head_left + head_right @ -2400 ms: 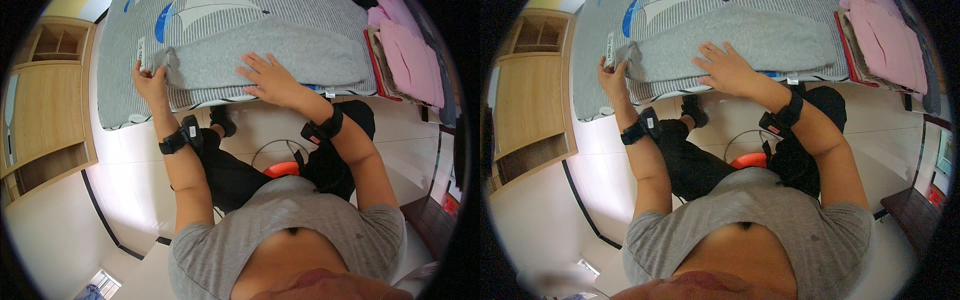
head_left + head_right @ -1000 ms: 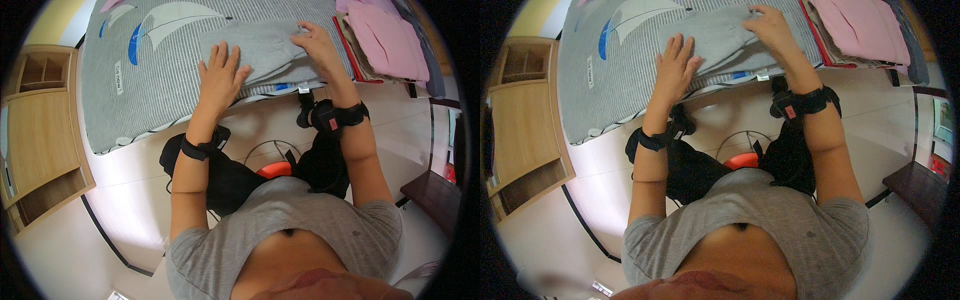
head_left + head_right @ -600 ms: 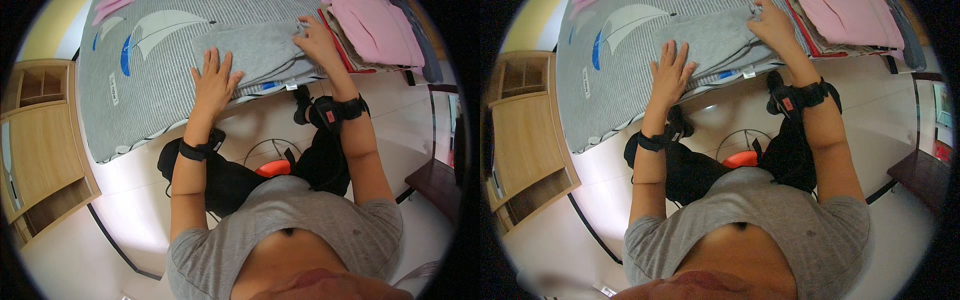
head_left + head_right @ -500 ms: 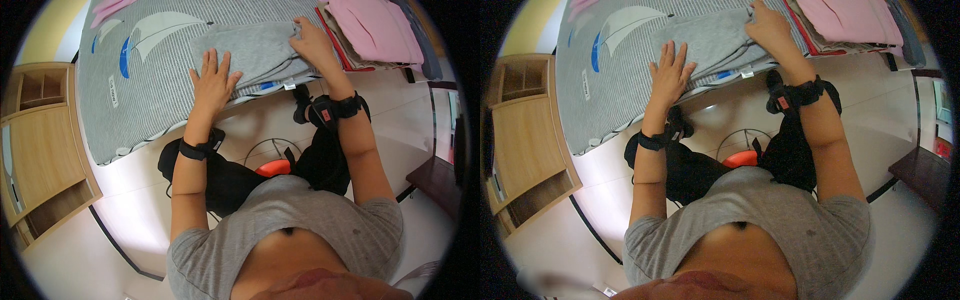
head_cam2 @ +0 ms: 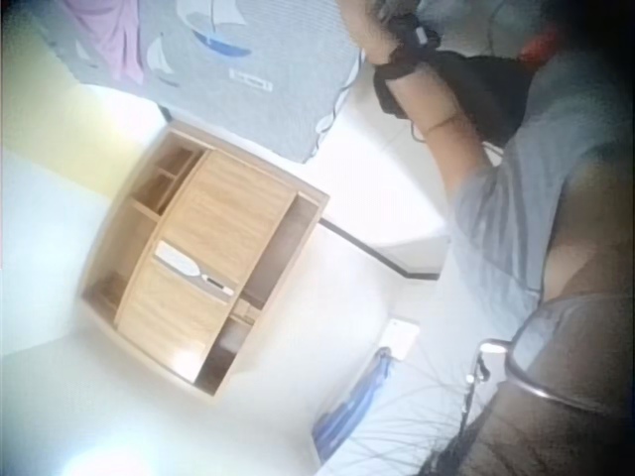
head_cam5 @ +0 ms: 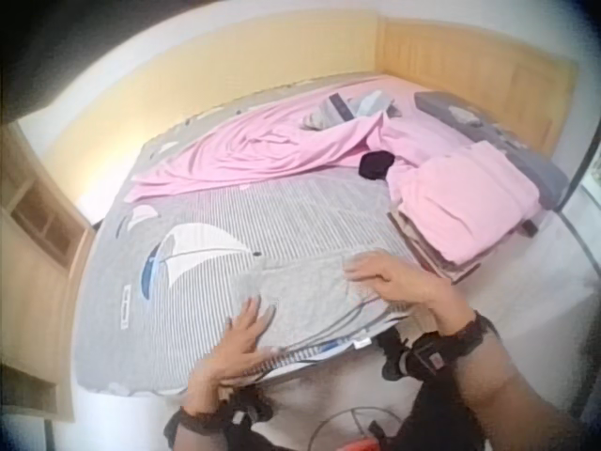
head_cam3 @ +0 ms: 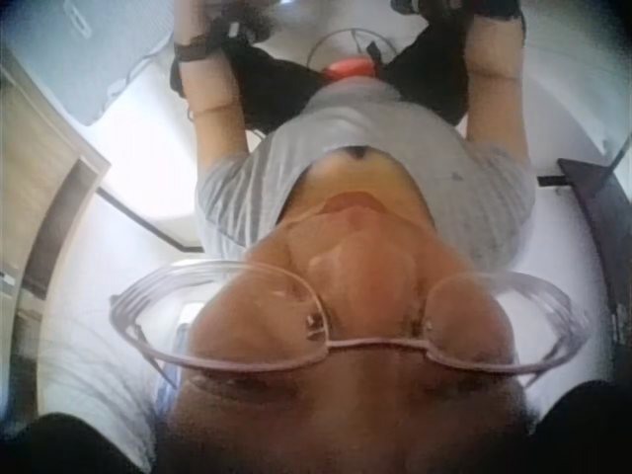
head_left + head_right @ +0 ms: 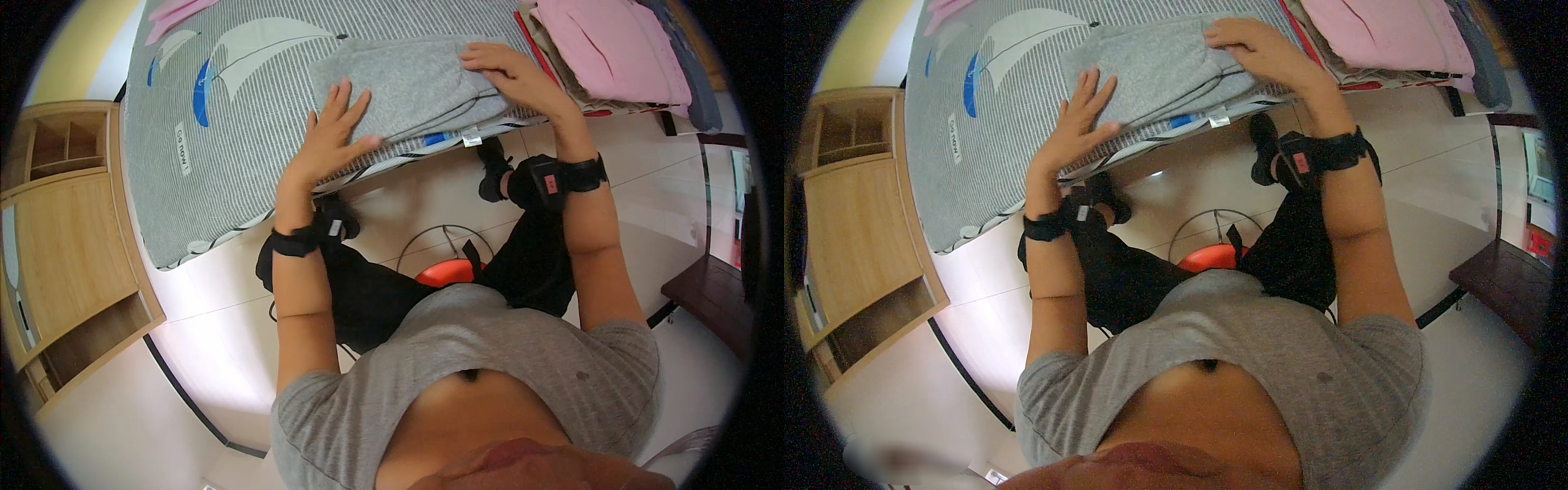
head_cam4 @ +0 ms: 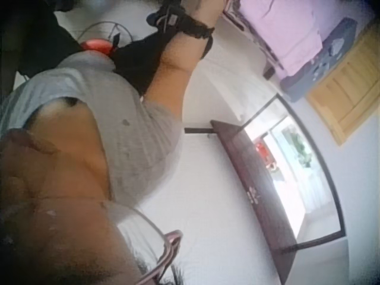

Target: The person folds several items of clothing including jeans and children's tops on a bed and stacks them neatly.

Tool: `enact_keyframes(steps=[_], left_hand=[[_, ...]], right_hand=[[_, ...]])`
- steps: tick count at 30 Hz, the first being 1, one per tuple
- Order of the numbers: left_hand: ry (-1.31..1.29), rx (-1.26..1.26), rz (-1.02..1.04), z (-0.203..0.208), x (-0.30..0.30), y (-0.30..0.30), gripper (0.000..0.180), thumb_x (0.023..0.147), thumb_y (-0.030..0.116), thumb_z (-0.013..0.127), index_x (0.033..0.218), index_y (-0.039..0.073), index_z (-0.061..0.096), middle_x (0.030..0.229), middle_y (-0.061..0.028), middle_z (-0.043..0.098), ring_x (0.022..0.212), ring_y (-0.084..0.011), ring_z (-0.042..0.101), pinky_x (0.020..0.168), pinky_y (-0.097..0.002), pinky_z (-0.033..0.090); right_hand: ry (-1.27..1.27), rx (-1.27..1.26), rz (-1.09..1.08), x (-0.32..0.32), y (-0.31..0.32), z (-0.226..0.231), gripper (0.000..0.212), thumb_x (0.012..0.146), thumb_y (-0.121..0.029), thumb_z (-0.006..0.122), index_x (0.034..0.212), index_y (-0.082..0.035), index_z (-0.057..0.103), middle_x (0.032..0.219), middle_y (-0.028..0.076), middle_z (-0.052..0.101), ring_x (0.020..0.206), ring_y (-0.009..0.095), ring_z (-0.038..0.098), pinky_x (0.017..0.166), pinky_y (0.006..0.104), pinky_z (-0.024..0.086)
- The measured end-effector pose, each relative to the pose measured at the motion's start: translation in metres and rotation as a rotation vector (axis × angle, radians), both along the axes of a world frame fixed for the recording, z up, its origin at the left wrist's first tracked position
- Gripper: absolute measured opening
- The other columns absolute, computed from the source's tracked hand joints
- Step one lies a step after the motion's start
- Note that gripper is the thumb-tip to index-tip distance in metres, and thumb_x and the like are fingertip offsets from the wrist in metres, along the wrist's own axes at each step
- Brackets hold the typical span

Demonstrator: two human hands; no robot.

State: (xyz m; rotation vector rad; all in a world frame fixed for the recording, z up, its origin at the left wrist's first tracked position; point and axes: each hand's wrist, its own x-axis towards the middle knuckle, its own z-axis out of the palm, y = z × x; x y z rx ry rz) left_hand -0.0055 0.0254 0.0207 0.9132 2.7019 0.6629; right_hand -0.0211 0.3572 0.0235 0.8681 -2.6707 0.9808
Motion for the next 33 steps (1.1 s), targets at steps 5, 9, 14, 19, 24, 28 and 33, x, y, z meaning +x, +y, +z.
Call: enact_keyframes(steps=[5,9,14,19,24,28,33], left_hand=[[-0.351,0.318,0.006,0.017,-0.003,-0.04,0.076,0.062,-0.011,0.059,0.127,0.024,0.039,0.141,-0.0102,0.013,0.131,-0.0249,0.004,0.105,-0.0386,0.013],[-0.313,0.294,0.059,0.015,0.001,-0.047,0.077,0.063,-0.012,0.056,0.128,0.025,0.038,0.141,-0.0139,0.011,0.131,-0.0279,0.006,0.104,-0.0376,0.014],[-0.08,0.191,0.138,0.004,-0.001,-0.036,0.079,0.061,-0.016,0.049,0.128,0.025,0.038,0.14,-0.0185,0.012,0.13,-0.0318,0.009,0.103,-0.0383,0.013],[0.04,0.118,0.104,-0.005,-0.006,-0.024,0.077,0.062,-0.019,0.044,0.126,0.024,0.041,0.14,-0.0185,0.011,0.13,-0.0322,0.009,0.103,-0.0414,0.011],[0.045,0.083,0.127,-0.002,-0.009,-0.015,0.076,0.061,-0.022,0.043,0.123,0.021,0.045,0.141,-0.0138,0.009,0.131,-0.0274,0.008,0.105,-0.0353,0.01],[0.05,0.115,0.1,-0.002,-0.008,-0.016,0.07,0.063,-0.019,0.046,0.121,0.021,0.048,0.141,-0.0132,0.01,0.13,-0.0276,0.009,0.105,-0.0351,0.011],[0.003,0.168,0.104,0.003,-0.008,-0.013,0.059,0.069,-0.011,0.048,0.118,0.021,0.051,0.141,-0.0122,0.012,0.131,-0.0283,0.01,0.104,-0.0412,0.007]], right_hand=[[-0.075,-0.007,-0.074,0.01,0.031,0.009,0.056,0.067,0.013,0.038,0.115,-0.013,0.052,0.124,0.011,0.045,0.12,0.025,0.035,0.101,0.0319,0.026],[-0.077,0.171,-0.221,0.027,0.035,0.004,0.077,0.06,0.02,0.037,0.126,-0.021,0.04,0.135,0.009,0.029,0.124,0.027,0.029,0.103,0.0341,0.022],[-0.036,0.336,-0.278,0.036,0.028,0.005,0.09,0.056,0.022,0.039,0.13,-0.029,0.032,0.141,0.009,0.014,0.126,0.03,0.022,0.104,0.0352,0.02],[0.001,0.461,-0.232,0.031,0.029,0.008,0.093,0.057,0.018,0.047,0.129,-0.038,0.029,0.14,0.013,0.014,0.129,0.029,0.014,0.103,0.0448,0.018],[0.025,0.415,-0.198,0.027,0.021,0.021,0.094,0.054,0.019,0.049,0.128,-0.037,0.032,0.142,0.01,0.008,0.13,0.026,0.014,0.104,0.0441,0.018],[-0.032,0.328,-0.125,0.029,0.014,0.024,0.095,0.05,0.023,0.044,0.126,-0.034,0.036,0.142,0.006,0.008,0.13,0.025,0.014,0.104,0.0414,0.018],[-0.061,0.358,-0.112,0.02,0.02,0.007,0.084,0.054,0.023,0.045,0.119,-0.028,0.046,0.142,0.004,0.011,0.13,0.024,0.014,0.105,0.039,0.019]])
